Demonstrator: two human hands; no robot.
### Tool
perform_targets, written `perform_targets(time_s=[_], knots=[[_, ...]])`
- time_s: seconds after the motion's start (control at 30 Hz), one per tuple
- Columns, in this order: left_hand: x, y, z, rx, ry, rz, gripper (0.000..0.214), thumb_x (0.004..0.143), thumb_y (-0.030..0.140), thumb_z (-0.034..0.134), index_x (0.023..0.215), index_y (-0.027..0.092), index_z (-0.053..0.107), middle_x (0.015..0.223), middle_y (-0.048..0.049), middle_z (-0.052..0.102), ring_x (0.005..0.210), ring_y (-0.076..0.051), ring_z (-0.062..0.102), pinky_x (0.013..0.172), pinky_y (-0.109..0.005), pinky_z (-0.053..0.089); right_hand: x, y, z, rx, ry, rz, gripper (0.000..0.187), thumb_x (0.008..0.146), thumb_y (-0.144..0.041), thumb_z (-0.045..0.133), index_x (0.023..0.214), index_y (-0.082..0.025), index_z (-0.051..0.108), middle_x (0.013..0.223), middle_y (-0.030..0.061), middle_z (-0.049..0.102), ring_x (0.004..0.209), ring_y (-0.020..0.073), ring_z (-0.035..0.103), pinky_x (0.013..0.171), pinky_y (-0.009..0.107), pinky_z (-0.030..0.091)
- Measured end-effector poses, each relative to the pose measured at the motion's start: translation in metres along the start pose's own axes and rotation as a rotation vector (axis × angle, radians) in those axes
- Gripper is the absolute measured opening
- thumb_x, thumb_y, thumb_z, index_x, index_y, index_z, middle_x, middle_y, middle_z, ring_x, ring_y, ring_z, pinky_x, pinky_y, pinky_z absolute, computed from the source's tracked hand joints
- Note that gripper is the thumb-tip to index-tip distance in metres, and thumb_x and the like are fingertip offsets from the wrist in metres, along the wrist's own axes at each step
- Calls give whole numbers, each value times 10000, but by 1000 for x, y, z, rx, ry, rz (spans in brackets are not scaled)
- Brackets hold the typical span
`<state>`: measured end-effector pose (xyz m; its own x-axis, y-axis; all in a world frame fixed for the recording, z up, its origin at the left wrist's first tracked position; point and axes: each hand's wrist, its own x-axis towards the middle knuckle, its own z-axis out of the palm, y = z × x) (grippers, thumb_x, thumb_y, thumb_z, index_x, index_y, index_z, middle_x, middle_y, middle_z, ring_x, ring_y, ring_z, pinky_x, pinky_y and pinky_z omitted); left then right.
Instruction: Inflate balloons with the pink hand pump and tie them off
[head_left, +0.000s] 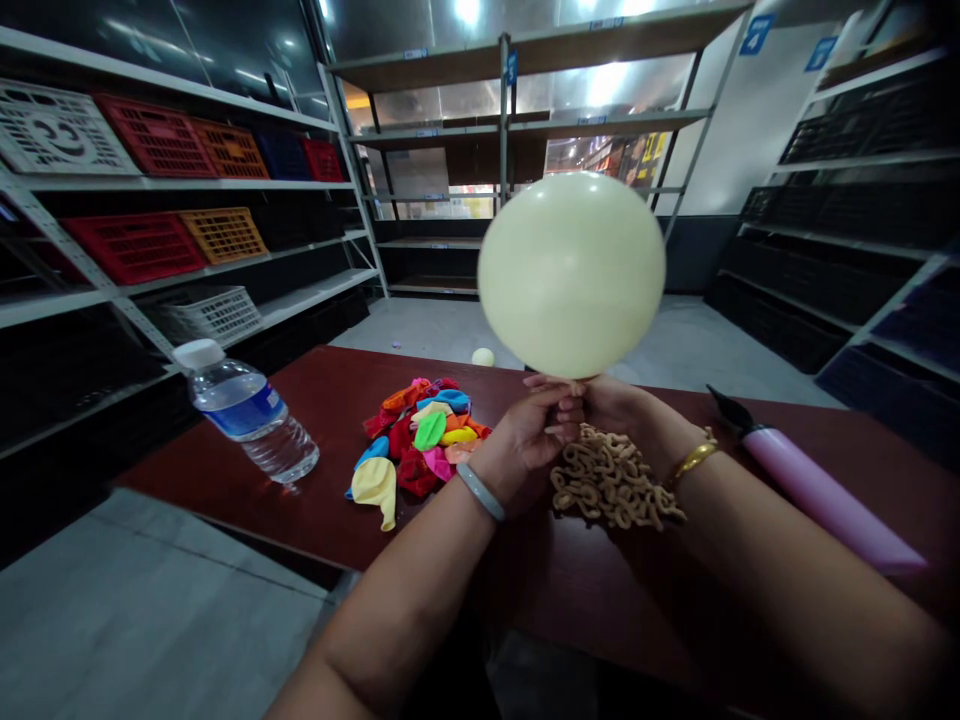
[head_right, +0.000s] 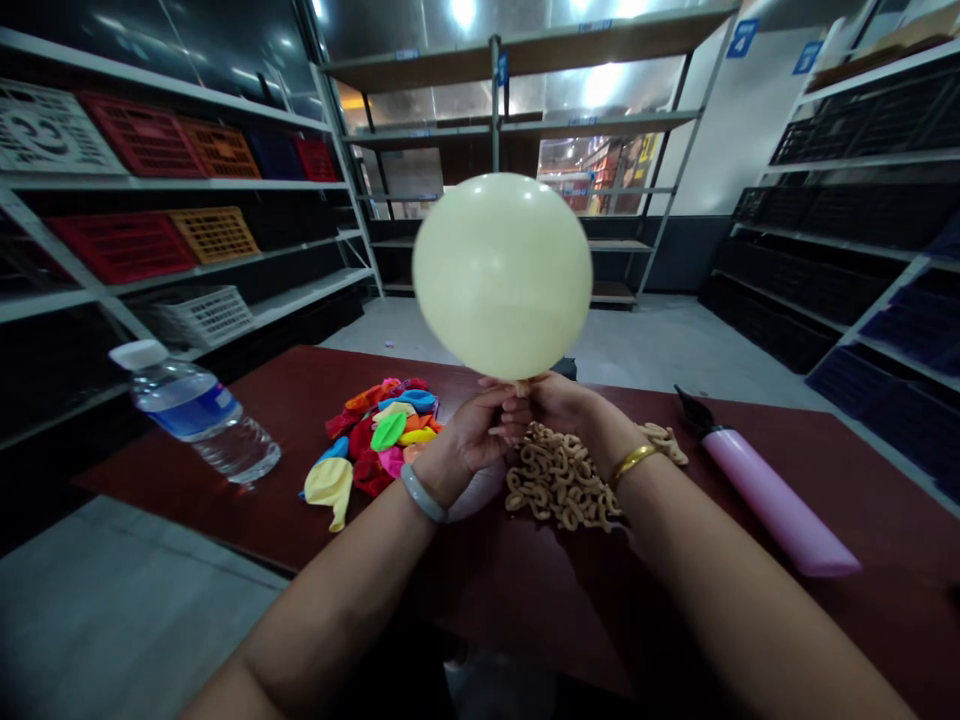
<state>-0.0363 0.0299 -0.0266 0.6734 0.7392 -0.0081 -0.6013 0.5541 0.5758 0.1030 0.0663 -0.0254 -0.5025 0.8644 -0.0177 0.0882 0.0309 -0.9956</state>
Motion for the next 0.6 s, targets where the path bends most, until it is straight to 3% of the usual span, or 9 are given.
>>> perform_targets(time_s=[0.13,0.3,0.43,0.53,0.6], knots=[[0,1,-1,22,-25,-18,162,744,98,696,783,138,545,597,64,345,440,-9,310,386,-114,197,-2,-8,-1,30,-23,27,70,693,-265,590,743,-227,619,656,7,619,614,156,568,666,351,532],[1,3,-5,59,0,-5,120,750,102,668,750,123,549,598,49,369,451,-17,330,391,-124,206,-11,-13,-8,-54,148,-19,110,687,-290,640,636,-221,572,652,-1,596,598,121,513,545,253,438],[5,7,-8,152,200,183,136,739,113,640,664,126,528,568,38,392,444,-28,337,392,-142,202,-22,-19,-12,-174,315,-33,231,752,-429,616,653,-223,583,558,-4,538,482,106,390,419,248,262],[8,7,-11,308,341,384,181,725,136,643,605,137,507,535,36,416,417,-30,313,392,-166,184,-34,-24,-2,-290,380,-50,296,754,-461,641,611,-211,571,508,-14,508,484,116,416,452,265,291],[11,5,-14,407,386,483,230,740,202,657,580,144,503,516,35,427,411,-36,319,405,-181,200,-42,-26,9,-362,409,-68,263,756,-444,657,667,-198,634,591,8,595,572,151,512,516,280,358]])
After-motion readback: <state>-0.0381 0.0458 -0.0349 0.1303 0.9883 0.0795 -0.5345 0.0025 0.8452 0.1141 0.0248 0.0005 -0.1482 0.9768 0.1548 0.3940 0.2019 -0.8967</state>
